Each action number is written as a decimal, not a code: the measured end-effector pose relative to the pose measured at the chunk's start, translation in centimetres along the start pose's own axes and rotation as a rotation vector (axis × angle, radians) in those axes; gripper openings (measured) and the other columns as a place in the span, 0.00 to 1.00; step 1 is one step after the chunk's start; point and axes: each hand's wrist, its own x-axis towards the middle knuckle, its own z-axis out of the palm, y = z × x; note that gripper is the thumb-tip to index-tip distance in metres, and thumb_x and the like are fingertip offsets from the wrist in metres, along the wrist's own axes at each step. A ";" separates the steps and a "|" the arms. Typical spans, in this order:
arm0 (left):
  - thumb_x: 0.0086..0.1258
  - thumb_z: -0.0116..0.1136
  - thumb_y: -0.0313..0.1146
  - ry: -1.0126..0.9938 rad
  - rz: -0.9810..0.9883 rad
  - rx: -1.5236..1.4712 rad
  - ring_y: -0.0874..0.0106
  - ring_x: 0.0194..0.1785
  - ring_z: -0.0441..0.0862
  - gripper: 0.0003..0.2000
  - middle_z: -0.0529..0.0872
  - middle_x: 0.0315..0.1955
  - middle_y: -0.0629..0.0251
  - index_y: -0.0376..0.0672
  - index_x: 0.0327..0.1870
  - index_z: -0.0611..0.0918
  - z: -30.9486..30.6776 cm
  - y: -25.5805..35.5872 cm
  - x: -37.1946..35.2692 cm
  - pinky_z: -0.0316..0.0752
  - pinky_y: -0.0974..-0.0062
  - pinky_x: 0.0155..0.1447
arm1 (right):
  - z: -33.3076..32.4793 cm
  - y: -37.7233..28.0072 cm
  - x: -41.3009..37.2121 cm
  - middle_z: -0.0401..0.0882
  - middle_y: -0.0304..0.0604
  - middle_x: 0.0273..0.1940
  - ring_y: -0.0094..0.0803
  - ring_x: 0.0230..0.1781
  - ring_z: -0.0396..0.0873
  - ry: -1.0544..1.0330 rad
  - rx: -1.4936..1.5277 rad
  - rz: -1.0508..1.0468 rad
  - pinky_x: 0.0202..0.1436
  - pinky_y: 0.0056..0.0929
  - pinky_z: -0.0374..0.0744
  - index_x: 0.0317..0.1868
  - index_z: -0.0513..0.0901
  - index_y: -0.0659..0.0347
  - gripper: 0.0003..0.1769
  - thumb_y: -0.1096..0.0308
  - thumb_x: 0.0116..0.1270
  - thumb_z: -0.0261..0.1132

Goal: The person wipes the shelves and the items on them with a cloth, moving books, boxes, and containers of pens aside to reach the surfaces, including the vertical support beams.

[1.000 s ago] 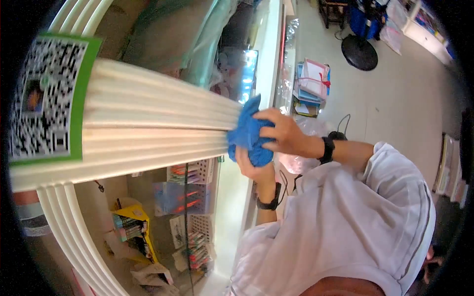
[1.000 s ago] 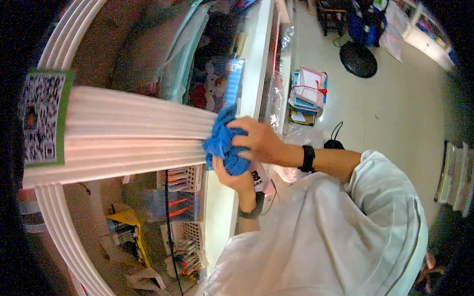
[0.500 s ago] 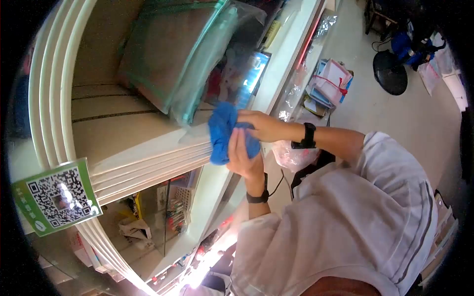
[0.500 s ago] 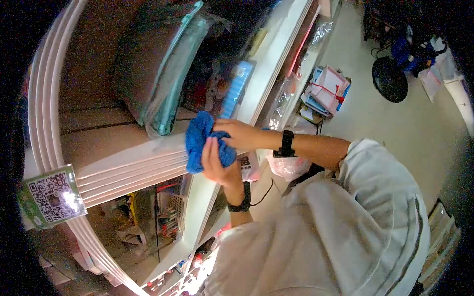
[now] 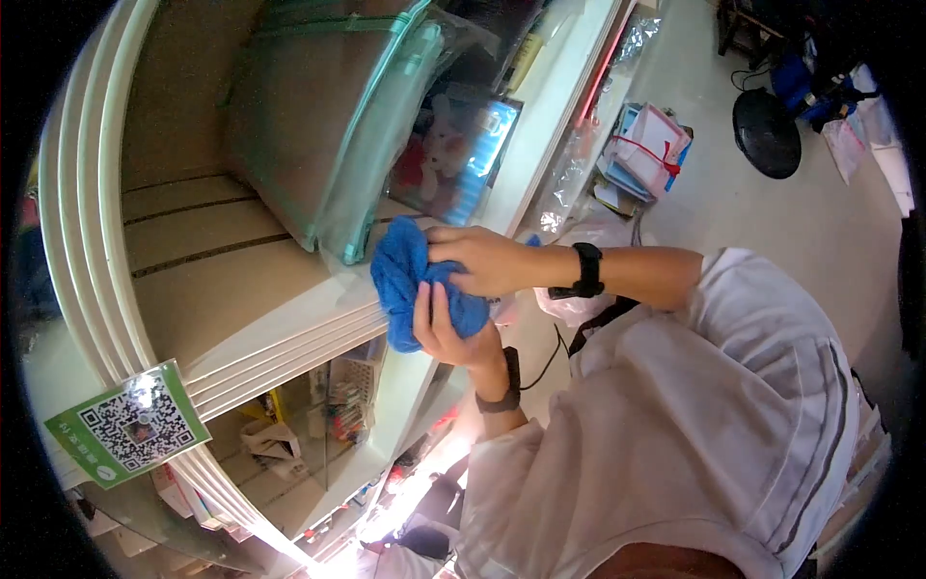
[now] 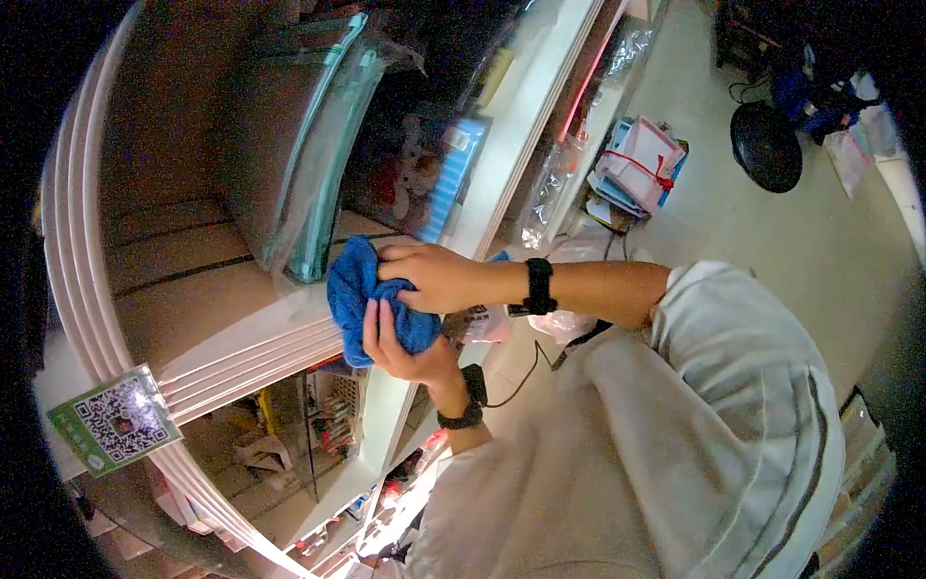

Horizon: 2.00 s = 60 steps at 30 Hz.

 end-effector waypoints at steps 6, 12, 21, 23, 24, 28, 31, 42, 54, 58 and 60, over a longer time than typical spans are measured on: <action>0.51 0.67 0.22 -0.225 0.035 -0.052 0.56 0.54 0.83 0.24 0.84 0.54 0.56 0.40 0.54 0.85 2.3 -1.4 -3.7 0.76 0.61 0.58 | -0.8 4.3 -2.6 0.76 0.57 0.55 0.56 0.57 0.75 -0.149 -0.031 0.256 0.61 0.46 0.75 0.52 0.77 0.64 0.18 0.75 0.60 0.61; 0.52 0.68 0.23 -0.398 -0.028 -0.102 0.54 0.55 0.81 0.24 0.84 0.55 0.56 0.40 0.55 0.84 2.6 -1.4 -7.1 0.74 0.60 0.60 | -1.4 5.1 -6.7 0.77 0.55 0.45 0.57 0.49 0.79 -0.169 -0.167 0.348 0.52 0.49 0.78 0.48 0.76 0.64 0.16 0.73 0.58 0.62; 0.53 0.79 0.36 0.150 0.128 0.015 0.55 0.51 0.83 0.24 0.85 0.51 0.48 0.36 0.49 0.84 -2.9 -1.0 -0.6 0.78 0.59 0.58 | 1.6 -4.6 -0.6 0.67 0.55 0.66 0.57 0.65 0.69 0.019 -0.076 -0.011 0.66 0.44 0.74 0.62 0.73 0.58 0.30 0.74 0.55 0.65; 0.53 0.79 0.37 0.104 0.123 -0.036 0.55 0.51 0.84 0.24 0.85 0.50 0.49 0.36 0.49 0.83 -2.9 -2.6 -0.4 0.79 0.60 0.57 | 2.8 -3.2 -0.5 0.65 0.58 0.68 0.59 0.66 0.68 0.078 -0.128 -0.028 0.68 0.45 0.73 0.63 0.72 0.60 0.32 0.74 0.54 0.65; 0.57 0.75 0.34 0.092 0.130 -0.098 0.55 0.50 0.84 0.21 0.86 0.50 0.49 0.35 0.50 0.84 -2.0 -3.7 -0.9 0.79 0.62 0.57 | 3.3 -2.0 -0.6 0.64 0.59 0.69 0.60 0.67 0.67 0.110 -0.157 -0.037 0.68 0.46 0.72 0.64 0.71 0.60 0.33 0.74 0.54 0.65; 0.52 0.69 0.22 -0.255 0.138 -0.143 0.57 0.50 0.86 0.22 0.86 0.52 0.57 0.43 0.53 0.86 -0.8 -5.8 -3.8 0.79 0.61 0.55 | 3.6 3.4 -3.8 0.70 0.63 0.60 0.64 0.62 0.70 0.084 -0.260 0.200 0.63 0.50 0.73 0.65 0.66 0.64 0.34 0.77 0.55 0.63; 0.47 0.69 0.21 -0.353 0.159 -0.231 0.57 0.52 0.83 0.27 0.85 0.56 0.66 0.49 0.54 0.85 -0.3 -7.0 -5.5 0.77 0.61 0.55 | 4.3 4.1 -5.8 0.72 0.62 0.52 0.65 0.56 0.72 0.154 -0.370 0.216 0.58 0.50 0.74 0.58 0.67 0.65 0.27 0.79 0.56 0.60; 0.49 0.70 0.29 -0.408 0.089 -0.409 0.60 0.54 0.83 0.26 0.82 0.57 0.68 0.52 0.55 0.84 -9.7 -18.8 -11.8 0.80 0.62 0.51 | 18.7 0.4 -9.3 0.75 0.57 0.54 0.56 0.55 0.76 0.099 -0.540 0.271 0.55 0.46 0.77 0.61 0.72 0.57 0.33 0.75 0.52 0.70; 0.57 0.66 0.29 -0.537 -0.591 0.128 0.46 0.67 0.70 0.39 0.60 0.76 0.55 0.49 0.74 0.67 -20.3 -30.0 -23.0 0.71 0.55 0.67 | 37.4 11.4 -5.2 0.76 0.50 0.56 0.49 0.63 0.72 -0.526 -0.610 -0.198 0.72 0.45 0.68 0.59 0.78 0.55 0.32 0.68 0.50 0.72; 0.57 0.67 0.34 -0.593 -0.611 0.087 0.45 0.66 0.70 0.37 0.63 0.74 0.55 0.47 0.72 0.69 -17.6 -29.6 -20.7 0.71 0.55 0.67 | 35.2 10.1 -4.3 0.75 0.53 0.57 0.52 0.61 0.73 -0.487 -0.629 -0.113 0.69 0.46 0.70 0.60 0.77 0.57 0.30 0.67 0.54 0.71; 0.58 0.68 0.34 -0.599 -0.562 0.020 0.47 0.69 0.68 0.36 0.66 0.73 0.56 0.49 0.72 0.70 -16.1 -29.5 -19.7 0.70 0.56 0.69 | 34.0 10.9 -5.3 0.76 0.54 0.56 0.52 0.60 0.74 -0.386 -0.721 -0.106 0.68 0.47 0.71 0.60 0.77 0.57 0.31 0.67 0.53 0.71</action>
